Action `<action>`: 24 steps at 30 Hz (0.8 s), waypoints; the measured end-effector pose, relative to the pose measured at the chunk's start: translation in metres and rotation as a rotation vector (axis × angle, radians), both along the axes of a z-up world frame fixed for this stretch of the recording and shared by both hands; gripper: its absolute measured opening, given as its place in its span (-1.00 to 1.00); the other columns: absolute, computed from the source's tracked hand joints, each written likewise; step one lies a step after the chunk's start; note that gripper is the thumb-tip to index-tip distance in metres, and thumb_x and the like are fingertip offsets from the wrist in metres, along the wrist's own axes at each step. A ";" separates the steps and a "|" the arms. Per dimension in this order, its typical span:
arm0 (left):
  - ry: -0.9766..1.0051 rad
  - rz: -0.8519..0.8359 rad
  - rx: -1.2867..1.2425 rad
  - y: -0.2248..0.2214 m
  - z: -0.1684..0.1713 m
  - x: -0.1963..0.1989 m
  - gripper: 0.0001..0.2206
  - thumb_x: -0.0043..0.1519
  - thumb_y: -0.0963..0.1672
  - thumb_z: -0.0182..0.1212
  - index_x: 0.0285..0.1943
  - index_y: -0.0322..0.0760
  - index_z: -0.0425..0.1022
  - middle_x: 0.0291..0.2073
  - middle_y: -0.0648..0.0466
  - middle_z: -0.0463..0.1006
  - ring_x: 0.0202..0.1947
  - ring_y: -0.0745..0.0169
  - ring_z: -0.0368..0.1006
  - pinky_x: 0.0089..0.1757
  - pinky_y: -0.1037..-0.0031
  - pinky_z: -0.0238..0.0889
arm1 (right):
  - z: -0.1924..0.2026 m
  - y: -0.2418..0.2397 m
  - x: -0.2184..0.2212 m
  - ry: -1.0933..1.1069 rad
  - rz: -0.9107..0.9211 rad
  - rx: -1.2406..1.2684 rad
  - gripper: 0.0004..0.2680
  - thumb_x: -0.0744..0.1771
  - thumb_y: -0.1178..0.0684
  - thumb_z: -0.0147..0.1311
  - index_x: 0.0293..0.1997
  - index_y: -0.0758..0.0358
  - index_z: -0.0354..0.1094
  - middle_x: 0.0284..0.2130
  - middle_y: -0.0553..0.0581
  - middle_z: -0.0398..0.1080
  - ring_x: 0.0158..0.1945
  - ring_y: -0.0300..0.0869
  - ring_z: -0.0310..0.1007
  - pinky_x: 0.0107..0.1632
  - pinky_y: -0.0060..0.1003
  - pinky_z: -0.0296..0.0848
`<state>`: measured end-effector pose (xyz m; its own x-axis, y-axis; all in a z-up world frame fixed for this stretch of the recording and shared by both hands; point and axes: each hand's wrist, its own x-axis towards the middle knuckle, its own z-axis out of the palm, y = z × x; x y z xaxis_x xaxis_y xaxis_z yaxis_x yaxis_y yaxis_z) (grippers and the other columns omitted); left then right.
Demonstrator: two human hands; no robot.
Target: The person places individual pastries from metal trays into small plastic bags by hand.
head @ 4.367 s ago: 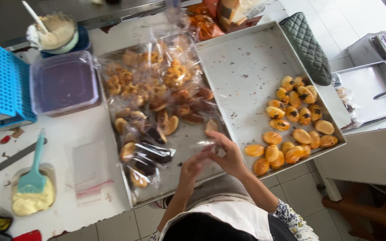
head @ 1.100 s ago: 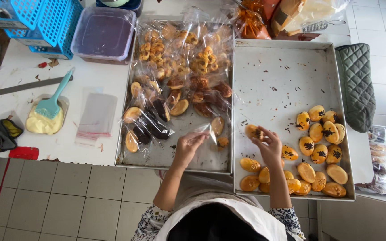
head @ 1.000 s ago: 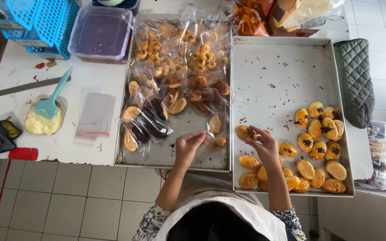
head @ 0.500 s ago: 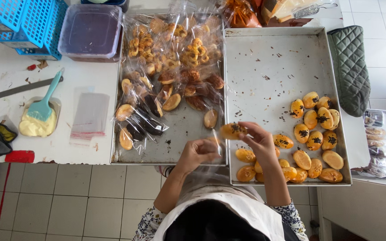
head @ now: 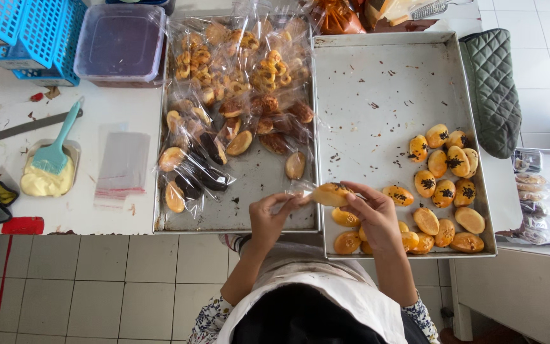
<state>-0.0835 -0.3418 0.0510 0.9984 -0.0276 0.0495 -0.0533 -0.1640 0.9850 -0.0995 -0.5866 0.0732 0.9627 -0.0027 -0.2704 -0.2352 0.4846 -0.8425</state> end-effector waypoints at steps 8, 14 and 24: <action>-0.049 -0.130 -0.384 0.000 -0.011 -0.009 -0.91 0.21 -0.20 0.39 -0.18 -0.39 0.64 -0.29 -0.05 0.71 -0.27 0.25 0.68 -0.19 0.47 0.58 | -0.027 -0.015 0.021 -0.111 -0.029 0.055 -0.76 0.37 0.23 0.15 0.17 0.47 0.41 -0.11 0.21 0.52 -0.11 -0.21 0.56 -0.01 -0.34 0.59; 0.279 -0.239 -0.568 0.002 -0.029 -0.003 -0.88 0.20 -0.19 0.37 -0.17 -0.42 0.65 -0.32 -0.09 0.71 -0.32 0.21 0.67 -0.20 0.41 0.60 | -0.020 -0.013 0.023 -0.154 0.265 0.156 -0.74 0.34 0.24 0.16 0.16 0.44 0.42 0.00 0.23 0.50 -0.01 -0.18 0.51 0.05 -0.32 0.53; 0.511 -0.368 -0.573 0.010 -0.038 0.004 -0.73 0.28 -0.09 0.30 -0.17 -0.52 0.63 -0.33 -0.19 0.69 -0.35 0.08 0.68 -0.26 0.37 0.61 | 0.009 -0.005 0.026 -0.221 0.431 -0.222 -0.73 0.33 0.24 0.19 0.16 0.44 0.45 0.04 0.17 0.45 0.07 -0.21 0.46 0.12 -0.36 0.48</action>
